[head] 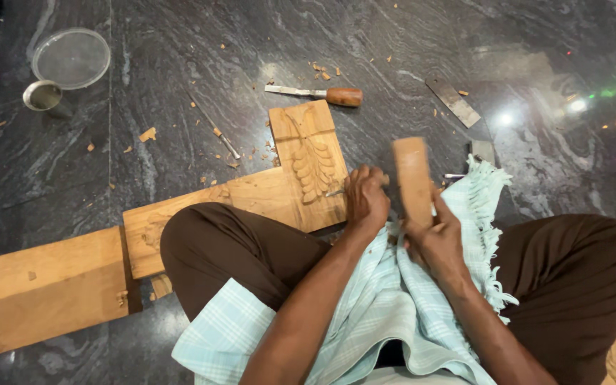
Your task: The person carves a decorative pattern into a rectangular wooden block using a chisel and a wooden mallet. They repeatedly strike the chisel to shape the wood, occasionally pausing to inspect the work.
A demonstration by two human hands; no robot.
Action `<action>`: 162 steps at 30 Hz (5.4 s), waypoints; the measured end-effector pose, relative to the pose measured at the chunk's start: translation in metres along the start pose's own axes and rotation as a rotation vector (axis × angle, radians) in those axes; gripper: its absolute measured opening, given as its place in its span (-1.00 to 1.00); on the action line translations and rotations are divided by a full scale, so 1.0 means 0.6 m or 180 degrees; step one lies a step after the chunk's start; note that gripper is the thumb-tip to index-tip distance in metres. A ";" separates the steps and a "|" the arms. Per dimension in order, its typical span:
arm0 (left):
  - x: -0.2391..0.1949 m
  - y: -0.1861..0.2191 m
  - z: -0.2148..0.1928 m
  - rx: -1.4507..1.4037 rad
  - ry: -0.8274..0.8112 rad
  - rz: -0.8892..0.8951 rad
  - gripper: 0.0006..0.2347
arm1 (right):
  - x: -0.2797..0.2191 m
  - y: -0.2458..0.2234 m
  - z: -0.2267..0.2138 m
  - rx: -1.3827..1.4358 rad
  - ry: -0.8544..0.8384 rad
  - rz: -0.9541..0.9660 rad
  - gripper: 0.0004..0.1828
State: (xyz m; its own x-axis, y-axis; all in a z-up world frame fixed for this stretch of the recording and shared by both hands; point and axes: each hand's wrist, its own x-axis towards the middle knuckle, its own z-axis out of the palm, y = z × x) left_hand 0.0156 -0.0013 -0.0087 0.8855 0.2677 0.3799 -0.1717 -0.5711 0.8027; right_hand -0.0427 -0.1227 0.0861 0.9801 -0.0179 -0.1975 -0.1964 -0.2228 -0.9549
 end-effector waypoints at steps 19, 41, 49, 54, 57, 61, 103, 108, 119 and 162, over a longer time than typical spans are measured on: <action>-0.013 0.030 -0.054 -0.0398 -0.0214 0.0883 -0.91 | -0.014 -0.020 -0.012 0.0422 0.0454 -0.0057 -0.09; -0.002 0.010 -0.017 -0.0101 -0.0117 0.0454 -0.85 | -0.004 -0.003 -0.010 0.0198 0.0160 -0.0351 0.00; 0.004 0.015 -0.029 -0.0078 -0.0088 0.0393 -0.89 | -0.006 -0.011 -0.009 -0.0140 0.0289 -0.0156 0.02; 0.006 0.019 -0.028 0.0021 -0.0077 0.0352 -0.85 | -0.001 0.008 -0.008 -0.0030 0.0101 -0.0155 0.03; 0.007 0.017 -0.026 0.0123 -0.0098 0.0320 -0.86 | 0.001 0.014 -0.007 -0.0147 0.0008 0.0114 0.01; 0.008 0.016 -0.027 0.0138 -0.0075 0.0326 -0.93 | 0.001 0.005 -0.007 -0.0157 0.0296 -0.0090 0.02; 0.012 0.002 -0.059 -0.0884 -0.0200 -0.0013 -0.90 | 0.023 0.040 -0.022 0.0484 0.0423 0.0485 -0.05; 0.011 -0.023 -0.102 0.0021 -0.0168 0.0089 -0.90 | 0.029 0.041 -0.021 0.0841 0.0282 0.0535 -0.01; -0.011 -0.084 -0.122 -0.0230 -0.0192 -0.1256 -0.89 | 0.024 0.017 -0.011 0.0836 -0.0084 0.0556 -0.14; 0.027 -0.060 -0.187 -0.0415 0.0096 -0.1559 -0.84 | 0.019 0.029 -0.013 0.0842 -0.0230 0.0352 0.02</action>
State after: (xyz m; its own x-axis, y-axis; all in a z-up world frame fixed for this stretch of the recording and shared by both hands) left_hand -0.0122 0.1105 0.0202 0.8630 0.5033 -0.0438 0.2064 -0.2720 0.9399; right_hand -0.0347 -0.1344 0.0691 0.9498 0.0437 -0.3097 -0.3113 0.0387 -0.9495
